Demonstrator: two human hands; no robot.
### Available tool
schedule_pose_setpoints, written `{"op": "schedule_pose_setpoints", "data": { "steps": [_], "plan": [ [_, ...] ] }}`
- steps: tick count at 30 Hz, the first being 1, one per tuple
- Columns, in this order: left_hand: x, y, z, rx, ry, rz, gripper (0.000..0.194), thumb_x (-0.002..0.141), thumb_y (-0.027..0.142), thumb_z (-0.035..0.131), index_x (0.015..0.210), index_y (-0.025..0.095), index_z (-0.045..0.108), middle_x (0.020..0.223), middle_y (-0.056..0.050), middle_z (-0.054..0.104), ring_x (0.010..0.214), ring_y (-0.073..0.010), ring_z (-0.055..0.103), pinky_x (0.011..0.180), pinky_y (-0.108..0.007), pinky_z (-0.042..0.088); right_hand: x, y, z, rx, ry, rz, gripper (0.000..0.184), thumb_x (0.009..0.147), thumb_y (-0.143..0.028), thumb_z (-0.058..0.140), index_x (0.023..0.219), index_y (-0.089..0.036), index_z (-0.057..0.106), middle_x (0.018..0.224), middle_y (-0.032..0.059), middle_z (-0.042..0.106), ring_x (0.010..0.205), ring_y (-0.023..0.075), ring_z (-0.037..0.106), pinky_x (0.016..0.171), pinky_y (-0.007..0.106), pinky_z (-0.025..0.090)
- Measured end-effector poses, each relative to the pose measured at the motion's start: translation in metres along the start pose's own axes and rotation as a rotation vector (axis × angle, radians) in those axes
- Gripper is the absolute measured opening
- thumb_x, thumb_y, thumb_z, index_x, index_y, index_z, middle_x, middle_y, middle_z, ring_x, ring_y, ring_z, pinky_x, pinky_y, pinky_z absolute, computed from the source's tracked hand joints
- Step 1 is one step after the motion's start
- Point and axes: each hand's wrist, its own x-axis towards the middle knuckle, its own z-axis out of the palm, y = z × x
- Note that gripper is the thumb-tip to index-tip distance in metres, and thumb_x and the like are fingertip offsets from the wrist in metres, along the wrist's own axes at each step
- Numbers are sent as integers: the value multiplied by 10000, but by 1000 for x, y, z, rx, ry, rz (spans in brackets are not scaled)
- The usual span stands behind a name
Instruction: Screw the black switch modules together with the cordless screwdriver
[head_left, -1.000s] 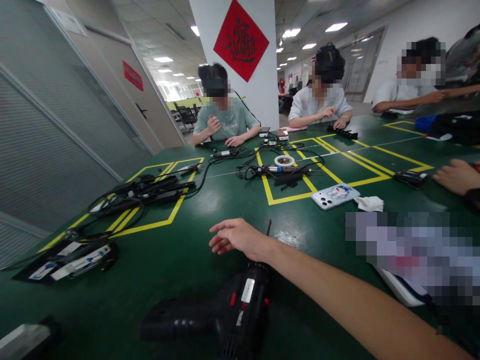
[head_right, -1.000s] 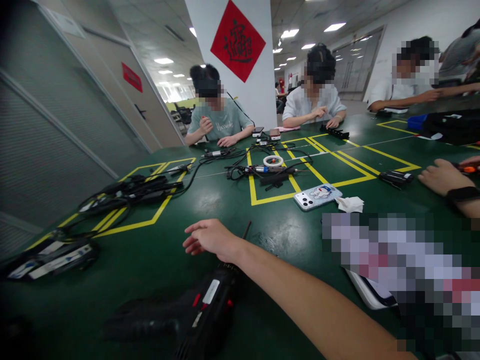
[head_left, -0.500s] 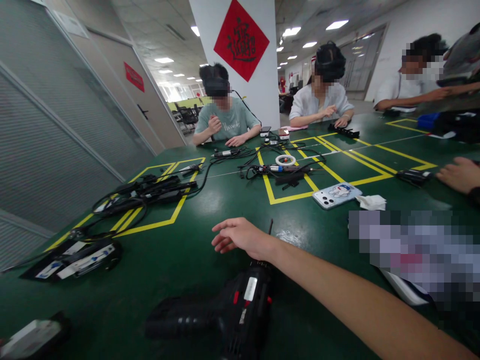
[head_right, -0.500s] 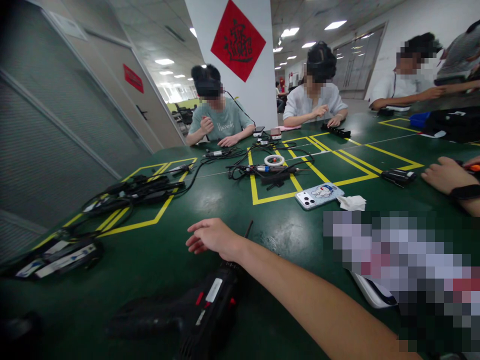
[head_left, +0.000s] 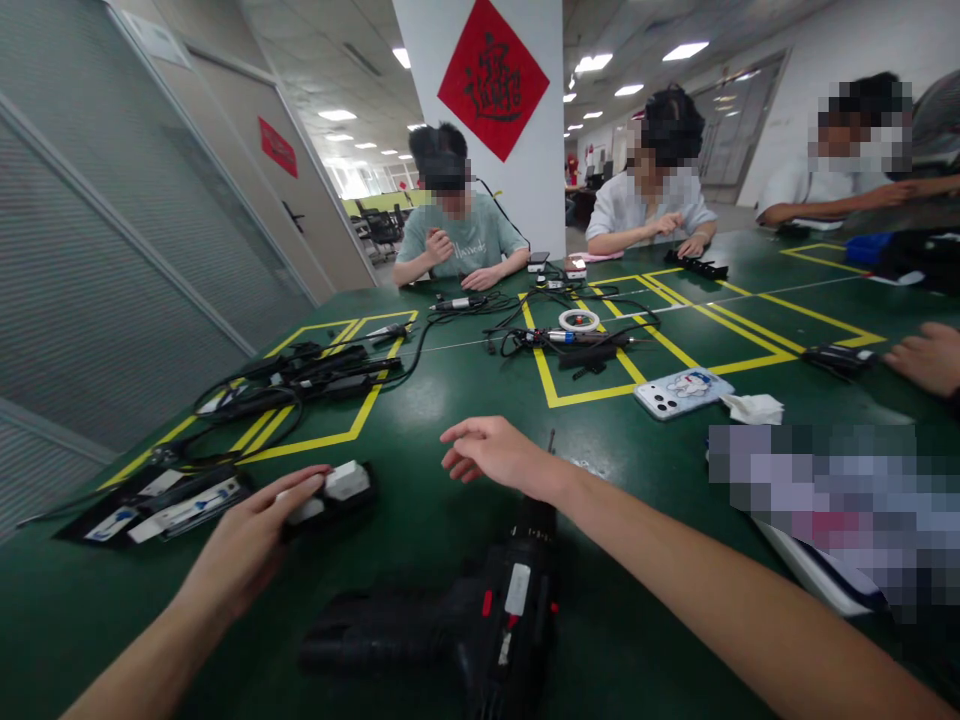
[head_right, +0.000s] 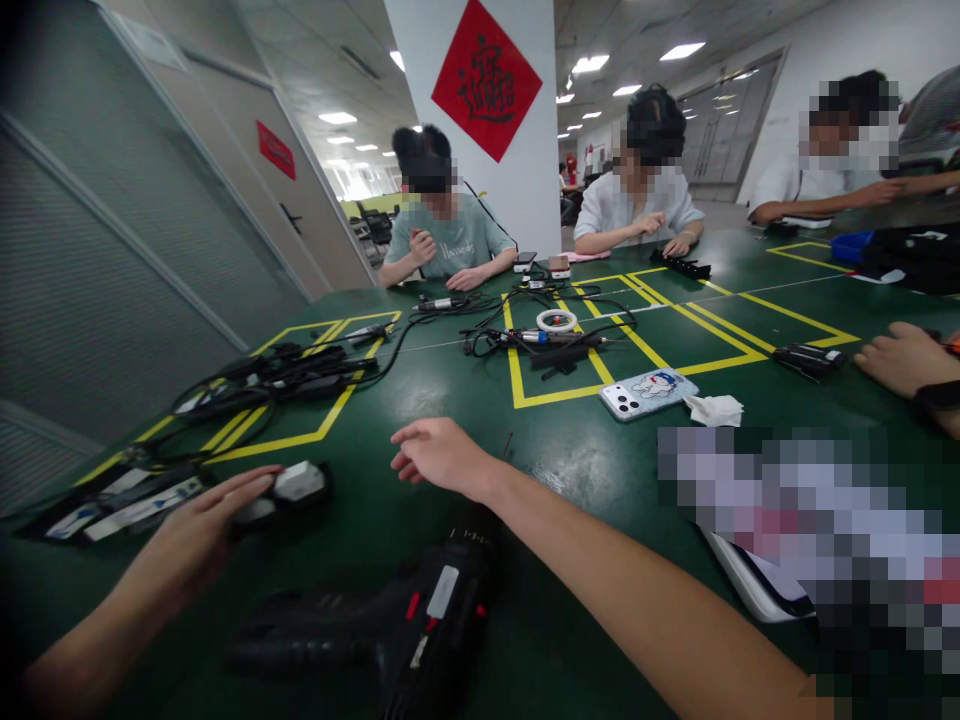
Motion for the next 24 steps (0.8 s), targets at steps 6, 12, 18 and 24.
{"op": "schedule_pose_setpoints", "data": {
  "steps": [6,12,18,24],
  "plan": [
    [32,44,81,-227,-149,140,455,798,491,557,1107,161,610,973,-66,696,859,-234,639,692,-335,511,7,-3,-31,-375,261,-256,270,861,-150,398,1022,-160,614,815,45,665,667,120,594,617,233,467],
    [49,85,137,-312,-253,457,222,729,335,689,839,143,679,1101,-80,607,1064,-232,543,976,-443,386,1,-7,-48,-677,436,-393,254,860,-203,431,1032,-164,615,872,47,660,783,143,590,719,256,445],
    [56,100,146,-381,-331,574,247,718,292,691,928,164,670,1081,-85,604,1044,-231,558,972,-398,403,-2,-7,-52,-974,401,-498,203,830,-237,533,987,-171,643,968,62,640,911,174,544,840,293,405],
    [55,90,150,-479,-329,542,562,736,297,665,1239,161,454,1240,-134,563,1167,-245,512,1007,-410,392,-3,-3,-53,-1056,464,-506,218,879,-204,452,970,-168,646,963,62,651,917,181,532,856,304,388]
  ]
}}
